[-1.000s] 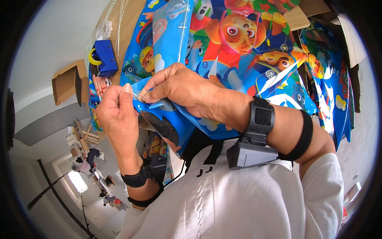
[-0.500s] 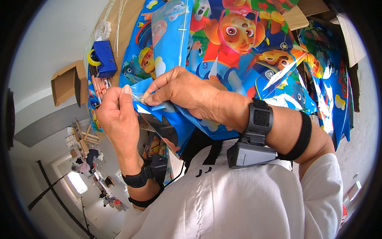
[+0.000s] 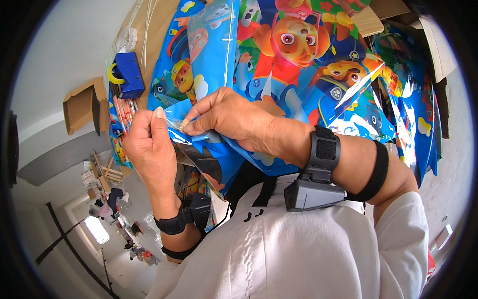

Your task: Assembling Paw Patrol themed kites by inserting rods and applying tape.

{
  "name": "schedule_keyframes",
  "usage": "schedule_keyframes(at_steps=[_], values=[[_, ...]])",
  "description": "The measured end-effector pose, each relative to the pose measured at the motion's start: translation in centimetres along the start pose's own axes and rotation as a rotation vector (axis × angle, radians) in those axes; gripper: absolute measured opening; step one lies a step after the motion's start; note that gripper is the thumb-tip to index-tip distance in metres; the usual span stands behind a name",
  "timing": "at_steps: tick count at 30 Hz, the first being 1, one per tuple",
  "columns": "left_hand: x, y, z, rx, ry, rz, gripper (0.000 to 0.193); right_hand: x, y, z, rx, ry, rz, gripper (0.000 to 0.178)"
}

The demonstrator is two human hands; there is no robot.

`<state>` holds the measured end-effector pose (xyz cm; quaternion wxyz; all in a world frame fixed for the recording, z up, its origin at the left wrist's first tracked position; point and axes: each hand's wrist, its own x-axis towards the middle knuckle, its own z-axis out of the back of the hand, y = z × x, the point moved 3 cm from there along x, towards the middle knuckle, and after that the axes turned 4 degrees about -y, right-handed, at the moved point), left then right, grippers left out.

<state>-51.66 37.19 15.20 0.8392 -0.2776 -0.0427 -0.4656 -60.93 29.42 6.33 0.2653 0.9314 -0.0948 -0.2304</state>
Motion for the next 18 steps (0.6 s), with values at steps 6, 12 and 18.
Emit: schedule_keyframes(at_steps=[6,12,18], values=[[0.19,0.34,0.15,-0.029,0.016,0.001,0.021,0.12,0.37,0.05,-0.082,0.045,-0.007,0.017],[0.29,0.16,0.61,-0.097,0.181,0.073,0.027,0.52,0.38,0.03,-0.056,0.063,0.000,0.019],[-0.24,0.18,0.06,-0.023,0.153,0.055,0.027,0.57,0.06,-0.03,-0.068,0.094,0.025,0.020]])
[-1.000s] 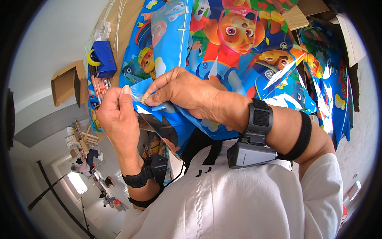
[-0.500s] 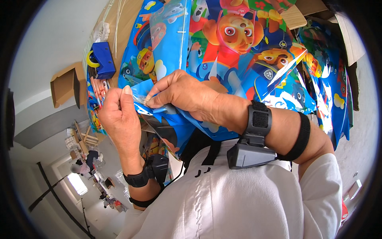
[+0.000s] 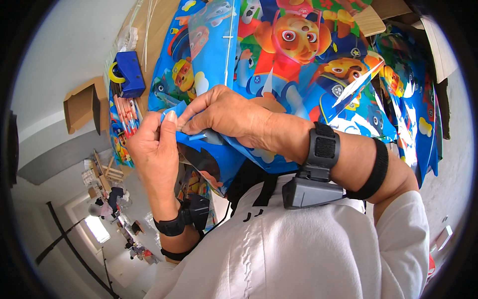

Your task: Assembling Paw Patrol themed kites by inserting rods and applying tape.

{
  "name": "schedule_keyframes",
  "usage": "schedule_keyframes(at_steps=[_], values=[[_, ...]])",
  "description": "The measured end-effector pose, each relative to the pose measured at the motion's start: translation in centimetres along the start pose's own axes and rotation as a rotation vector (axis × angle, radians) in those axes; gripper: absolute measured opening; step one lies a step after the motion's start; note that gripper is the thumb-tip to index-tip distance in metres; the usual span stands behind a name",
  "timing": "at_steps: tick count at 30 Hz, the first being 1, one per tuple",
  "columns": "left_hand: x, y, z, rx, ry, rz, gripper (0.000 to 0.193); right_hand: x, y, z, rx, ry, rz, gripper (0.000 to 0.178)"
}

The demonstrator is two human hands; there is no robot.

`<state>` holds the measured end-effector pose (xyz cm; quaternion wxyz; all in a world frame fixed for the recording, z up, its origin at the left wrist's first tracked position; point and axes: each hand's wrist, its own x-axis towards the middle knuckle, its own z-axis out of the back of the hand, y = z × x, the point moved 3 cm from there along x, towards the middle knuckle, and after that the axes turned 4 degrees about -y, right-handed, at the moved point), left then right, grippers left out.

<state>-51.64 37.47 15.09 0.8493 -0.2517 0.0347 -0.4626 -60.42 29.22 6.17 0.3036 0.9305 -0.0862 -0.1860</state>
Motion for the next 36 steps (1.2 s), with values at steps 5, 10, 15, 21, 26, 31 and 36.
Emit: schedule_keyframes(at_steps=[5,10,15,21,26,31,36], values=[[-0.1,0.4,-0.1,-0.071,-0.059,-0.004,0.026,-0.2,0.1,-0.1,0.013,0.024,0.013,0.019],[0.0,0.6,0.0,-0.167,-0.059,0.025,0.026,-0.2,0.2,-0.2,0.038,0.026,0.013,0.020],[0.1,0.9,0.0,-0.220,-0.079,0.060,0.026,-0.3,0.1,-0.1,0.063,0.020,-0.014,0.020],[0.2,0.9,0.0,-0.200,-0.094,0.039,0.025,-0.3,-0.1,0.1,0.014,0.006,-0.006,0.019],[0.3,1.0,0.0,-0.203,-0.086,0.028,0.024,-0.3,-0.1,0.2,0.028,-0.018,0.034,0.016],[0.3,1.2,-0.1,-0.217,-0.085,0.039,0.024,-0.4,-0.1,0.5,-0.007,0.012,-0.004,0.018],[0.5,1.1,0.1,-0.209,-0.057,0.044,0.022,-0.3,-0.1,0.2,-0.006,-0.025,0.018,0.016]])
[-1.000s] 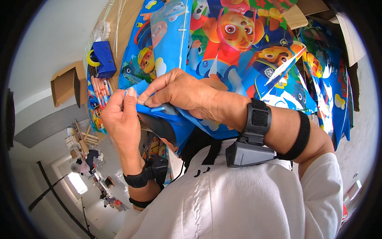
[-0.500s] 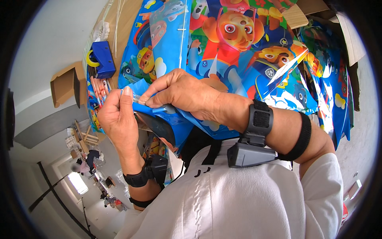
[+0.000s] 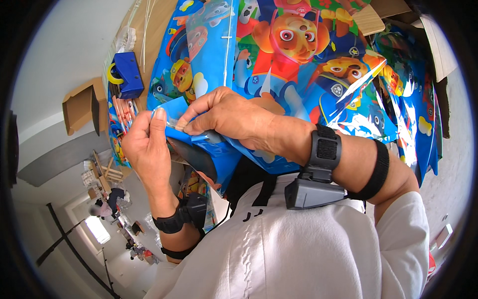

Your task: Assembling Paw Patrol themed kites by inserting rods and applying tape.

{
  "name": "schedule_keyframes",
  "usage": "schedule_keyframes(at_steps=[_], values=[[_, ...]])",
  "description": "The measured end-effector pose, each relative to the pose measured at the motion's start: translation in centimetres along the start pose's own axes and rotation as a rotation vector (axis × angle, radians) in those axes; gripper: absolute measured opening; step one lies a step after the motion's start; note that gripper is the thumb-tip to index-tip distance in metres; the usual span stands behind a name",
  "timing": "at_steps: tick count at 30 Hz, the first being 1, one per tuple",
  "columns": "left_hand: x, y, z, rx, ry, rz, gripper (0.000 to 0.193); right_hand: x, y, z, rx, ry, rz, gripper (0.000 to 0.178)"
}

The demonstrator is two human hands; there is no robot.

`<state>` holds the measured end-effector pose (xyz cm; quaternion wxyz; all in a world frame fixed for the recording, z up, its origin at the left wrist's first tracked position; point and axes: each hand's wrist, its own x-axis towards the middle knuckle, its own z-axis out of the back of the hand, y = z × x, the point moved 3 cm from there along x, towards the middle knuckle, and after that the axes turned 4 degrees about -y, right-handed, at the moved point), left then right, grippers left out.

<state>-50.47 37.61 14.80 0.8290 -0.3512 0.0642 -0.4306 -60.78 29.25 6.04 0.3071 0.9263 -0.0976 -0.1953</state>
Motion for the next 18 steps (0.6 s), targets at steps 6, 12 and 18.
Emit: schedule_keyframes(at_steps=[6,12,18], values=[[-0.14,-0.01,0.13,-0.081,0.102,0.077,0.019,0.10,0.30,0.06,0.075,0.000,-0.001,0.020],[-0.51,0.16,0.60,-0.106,0.138,0.128,0.005,0.45,0.00,0.21,0.010,0.026,-0.044,0.022],[-0.65,0.20,0.47,-0.128,0.124,0.154,0.007,0.74,-0.11,0.24,-0.011,0.044,-0.049,0.023]])
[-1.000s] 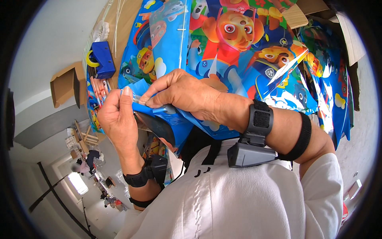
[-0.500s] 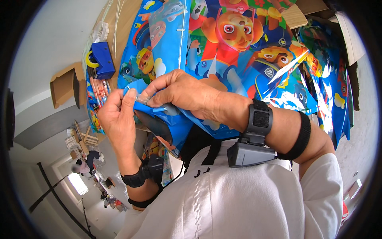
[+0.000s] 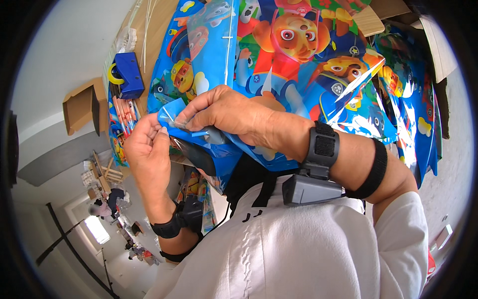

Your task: Assembling Paw Patrol themed kites by inserting rods and applying tape.

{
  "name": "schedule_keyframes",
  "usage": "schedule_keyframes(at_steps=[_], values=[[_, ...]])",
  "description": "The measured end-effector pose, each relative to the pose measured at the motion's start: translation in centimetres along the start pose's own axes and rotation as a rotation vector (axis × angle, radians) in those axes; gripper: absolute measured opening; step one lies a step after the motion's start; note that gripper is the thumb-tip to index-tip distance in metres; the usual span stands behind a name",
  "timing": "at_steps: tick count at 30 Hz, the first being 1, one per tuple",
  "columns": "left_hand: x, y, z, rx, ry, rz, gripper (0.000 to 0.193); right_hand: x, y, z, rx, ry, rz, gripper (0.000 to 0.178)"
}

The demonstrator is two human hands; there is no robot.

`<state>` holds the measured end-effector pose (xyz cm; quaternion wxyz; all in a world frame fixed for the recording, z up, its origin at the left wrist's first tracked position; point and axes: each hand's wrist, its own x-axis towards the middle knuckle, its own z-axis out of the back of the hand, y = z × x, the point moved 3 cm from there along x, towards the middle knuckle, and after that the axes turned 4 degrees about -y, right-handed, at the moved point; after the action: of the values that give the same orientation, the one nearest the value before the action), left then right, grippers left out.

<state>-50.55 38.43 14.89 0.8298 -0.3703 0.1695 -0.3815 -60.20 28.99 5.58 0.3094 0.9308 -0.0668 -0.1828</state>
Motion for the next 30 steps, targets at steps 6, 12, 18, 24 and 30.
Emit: schedule_keyframes(at_steps=[6,12,18,24,30], values=[[-0.3,0.4,-0.7,-0.031,0.031,0.004,0.015,-0.1,0.3,0.2,-0.008,-0.018,0.008,0.022],[-0.2,1.5,-0.4,0.102,0.028,0.045,0.019,0.1,0.4,0.6,0.032,-0.009,-0.019,0.019],[0.3,2.0,-0.4,-0.068,0.067,0.055,0.013,0.9,0.8,1.3,0.029,-0.069,-0.051,0.013],[0.9,1.2,-0.7,-0.151,0.035,-0.002,0.009,0.9,1.3,1.3,-0.034,-0.100,-0.039,0.014],[1.3,0.0,-0.7,0.070,-0.051,-0.102,0.014,0.4,1.3,0.5,-0.012,0.039,0.018,0.020]])
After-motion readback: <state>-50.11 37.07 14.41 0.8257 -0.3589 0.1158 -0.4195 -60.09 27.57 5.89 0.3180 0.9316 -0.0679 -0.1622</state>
